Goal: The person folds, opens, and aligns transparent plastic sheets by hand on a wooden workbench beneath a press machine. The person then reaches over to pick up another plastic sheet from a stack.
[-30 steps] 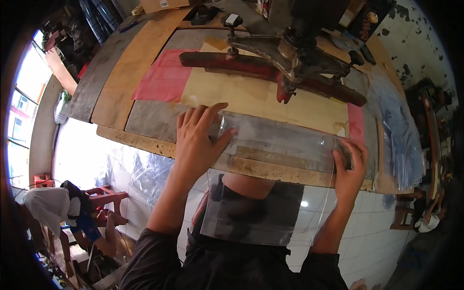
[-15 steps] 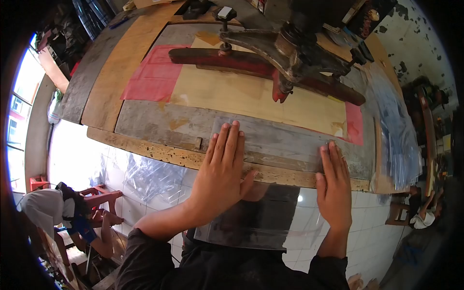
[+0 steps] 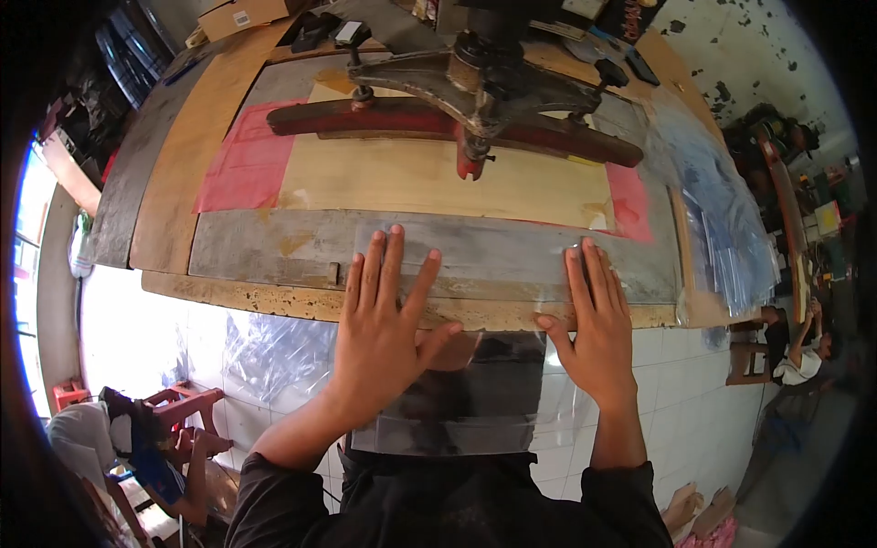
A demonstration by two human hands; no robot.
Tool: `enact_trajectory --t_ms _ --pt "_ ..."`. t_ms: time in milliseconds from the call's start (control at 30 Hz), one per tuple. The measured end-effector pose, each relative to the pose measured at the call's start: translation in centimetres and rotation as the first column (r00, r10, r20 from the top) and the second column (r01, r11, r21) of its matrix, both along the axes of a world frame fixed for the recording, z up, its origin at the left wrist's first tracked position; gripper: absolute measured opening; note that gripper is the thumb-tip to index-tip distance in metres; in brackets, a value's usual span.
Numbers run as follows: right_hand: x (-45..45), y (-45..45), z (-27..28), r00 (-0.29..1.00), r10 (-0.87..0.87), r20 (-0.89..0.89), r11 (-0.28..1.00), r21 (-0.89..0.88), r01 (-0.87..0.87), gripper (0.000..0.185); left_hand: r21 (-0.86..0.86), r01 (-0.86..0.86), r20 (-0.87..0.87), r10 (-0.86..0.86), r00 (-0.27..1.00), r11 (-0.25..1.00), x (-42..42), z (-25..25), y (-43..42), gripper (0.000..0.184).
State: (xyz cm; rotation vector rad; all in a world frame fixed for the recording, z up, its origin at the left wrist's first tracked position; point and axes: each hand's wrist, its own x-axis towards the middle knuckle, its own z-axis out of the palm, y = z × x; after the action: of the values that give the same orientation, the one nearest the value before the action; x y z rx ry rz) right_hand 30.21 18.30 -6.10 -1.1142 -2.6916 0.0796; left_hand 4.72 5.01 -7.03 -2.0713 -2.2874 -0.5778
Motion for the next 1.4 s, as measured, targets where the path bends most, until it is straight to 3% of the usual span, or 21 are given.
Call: enact_trajectory --t_ms 267,367,533,667,800,1067,1333,1400 --pt "-1.2 0.2 0.1 0.997 0.01 -0.083 0.999 -0.043 -0.013 0.078 -0.029 0.082 0.01 -0.082 0.997 0.996 0.1 0.0 1.1 0.078" --pt "-2.4 -0.4 -0.1 0.998 0.041 -0.049 0.999 0.017 -0.04 0.078 -0.041 0.091 -0.055 -0.094 0.994 0.995 0.3 -0.1 1.1 0.078" --pt "-5.6 -1.5 0.5 0.954 0.298 0.03 0.953 -0.074 -0.295 0.074 -0.035 0.093 -0.104 -0.097 0.99 0.995 0.5 0.0 1.1 0.072" --pt "-6.1 -1.2 1.3 0.924 0.379 0.059 0.922 -0.106 -0.371 0.073 -0.037 0.101 -0.09 -0.104 0.991 0.994 0.2 0.2 1.3 0.072" --pt "-5.0 -0.5 1.2 0.93 0.362 0.056 0.926 -0.14 -0.352 0.074 -0.037 0.098 -0.017 -0.099 0.995 0.995 0.0 0.3 1.3 0.074" --pt "-0.3 0.6 1.4 0.984 0.096 0.15 0.992 -0.091 -0.083 0.072 -0.073 0.096 0.079 -0.091 0.993 0.993 -0.9 0.9 1.3 0.074" --pt "0.8 1.6 0.4 0.993 0.082 -0.087 0.982 -0.165 -0.095 0.077 -0.126 0.042 -0.001 -0.042 0.999 0.991 -0.5 0.9 1.1 0.069" --pt "1.1 2.1 0.5 0.993 0.1 -0.067 0.982 -0.151 -0.109 0.079 -0.125 0.044 -0.011 -0.046 0.999 0.991 -0.5 0.9 1.1 0.07"
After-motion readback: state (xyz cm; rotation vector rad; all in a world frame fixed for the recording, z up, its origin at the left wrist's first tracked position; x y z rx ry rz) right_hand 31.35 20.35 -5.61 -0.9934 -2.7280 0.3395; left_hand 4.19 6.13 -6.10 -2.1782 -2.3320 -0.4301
